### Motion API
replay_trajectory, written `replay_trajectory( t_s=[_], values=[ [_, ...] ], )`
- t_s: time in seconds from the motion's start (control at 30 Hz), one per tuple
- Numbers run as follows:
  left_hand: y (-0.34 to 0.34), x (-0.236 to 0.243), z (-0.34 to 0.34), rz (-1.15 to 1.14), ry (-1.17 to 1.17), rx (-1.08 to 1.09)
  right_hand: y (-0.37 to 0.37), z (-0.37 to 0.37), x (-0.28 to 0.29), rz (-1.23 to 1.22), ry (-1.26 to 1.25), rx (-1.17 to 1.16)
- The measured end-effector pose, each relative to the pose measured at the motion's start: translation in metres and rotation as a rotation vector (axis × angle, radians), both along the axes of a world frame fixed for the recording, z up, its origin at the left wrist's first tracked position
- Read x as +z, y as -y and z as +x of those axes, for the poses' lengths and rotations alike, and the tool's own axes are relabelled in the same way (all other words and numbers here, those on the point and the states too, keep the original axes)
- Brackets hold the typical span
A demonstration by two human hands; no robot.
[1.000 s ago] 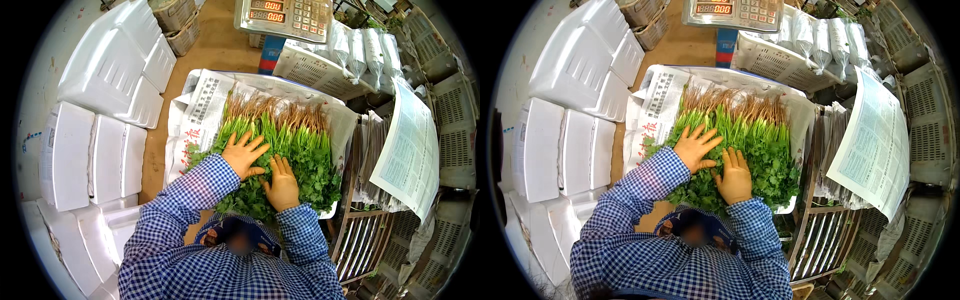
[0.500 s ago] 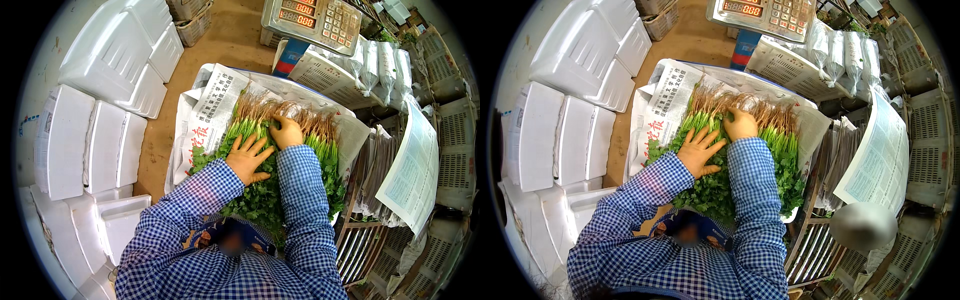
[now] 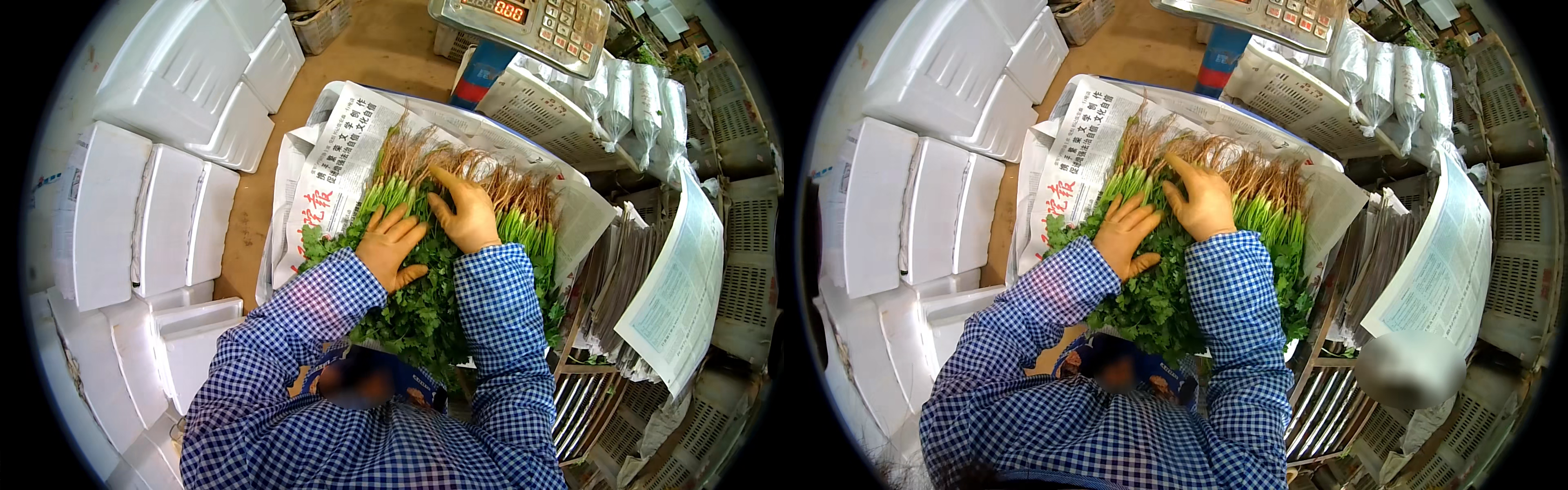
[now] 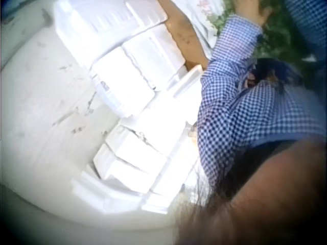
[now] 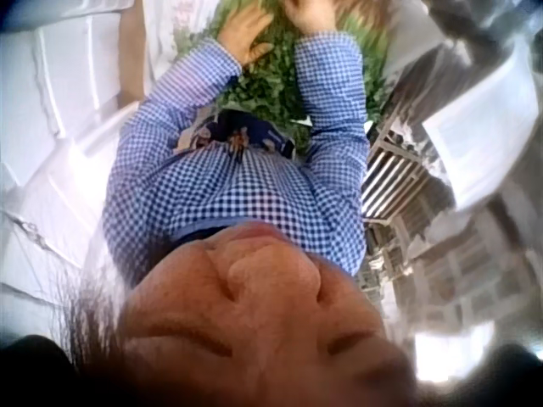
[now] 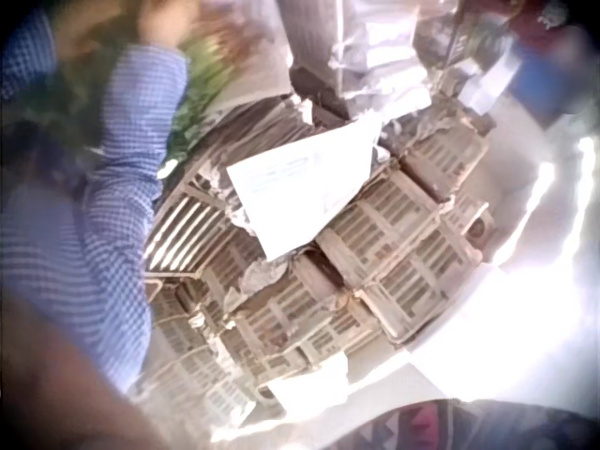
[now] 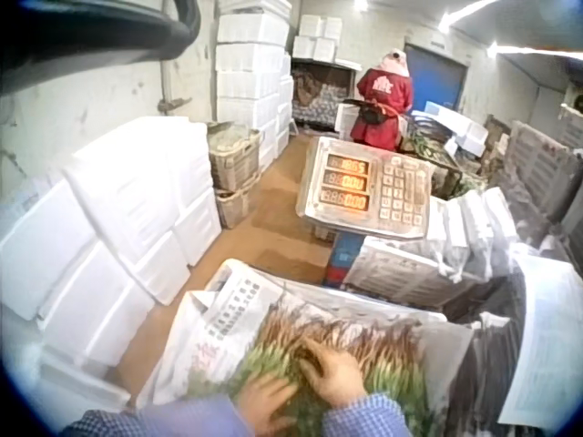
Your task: The person sorts bunches of cilantro by hand, removing loose leaves and debris before organizing the bundles into plastic crates lined with newspaper.
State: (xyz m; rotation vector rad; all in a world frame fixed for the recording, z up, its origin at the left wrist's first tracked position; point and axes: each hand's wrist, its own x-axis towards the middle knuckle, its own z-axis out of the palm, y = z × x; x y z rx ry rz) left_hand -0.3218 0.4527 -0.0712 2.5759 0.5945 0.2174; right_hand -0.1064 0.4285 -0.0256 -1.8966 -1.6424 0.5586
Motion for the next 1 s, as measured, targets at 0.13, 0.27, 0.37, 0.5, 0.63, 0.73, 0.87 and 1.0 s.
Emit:
replay_trajectory(
  t_s=[0.13,0.27,0.37,0.5,0.63,0.73,0.87,1.0],
  values=[
    [-0.006,-0.006,-0.003,-0.098,0.16,0.03,0.029,0.025,-0.042,-0.063,-0.449,-0.211],
    [-0.006,-0.007,-0.007,-0.141,0.16,0.037,0.032,0.028,-0.062,-0.035,-0.571,-0.279],
    [-0.01,-0.012,-0.012,-0.129,0.193,0.033,0.027,0.025,-0.062,-0.049,-0.636,-0.294],
    [-0.012,-0.01,-0.008,-0.14,0.152,0.017,0.021,0.028,-0.061,-0.143,-0.583,-0.3],
    [-0.015,-0.009,-0.007,-0.166,0.126,0.01,0.01,0.025,-0.04,-0.308,-0.408,-0.305],
    [-0.012,-0.007,-0.003,-0.159,0.1,-0.003,0.01,0.027,-0.03,-0.308,-0.336,-0.283],
    [-0.018,0.002,-0.004,-0.218,0.069,-0.037,0.013,0.003,0.009,-0.343,-0.077,-0.293],
    [-0.033,0.029,0.0,-0.32,0.171,-0.109,0.023,-0.037,0.035,-0.573,0.279,-0.386]
  ],
)
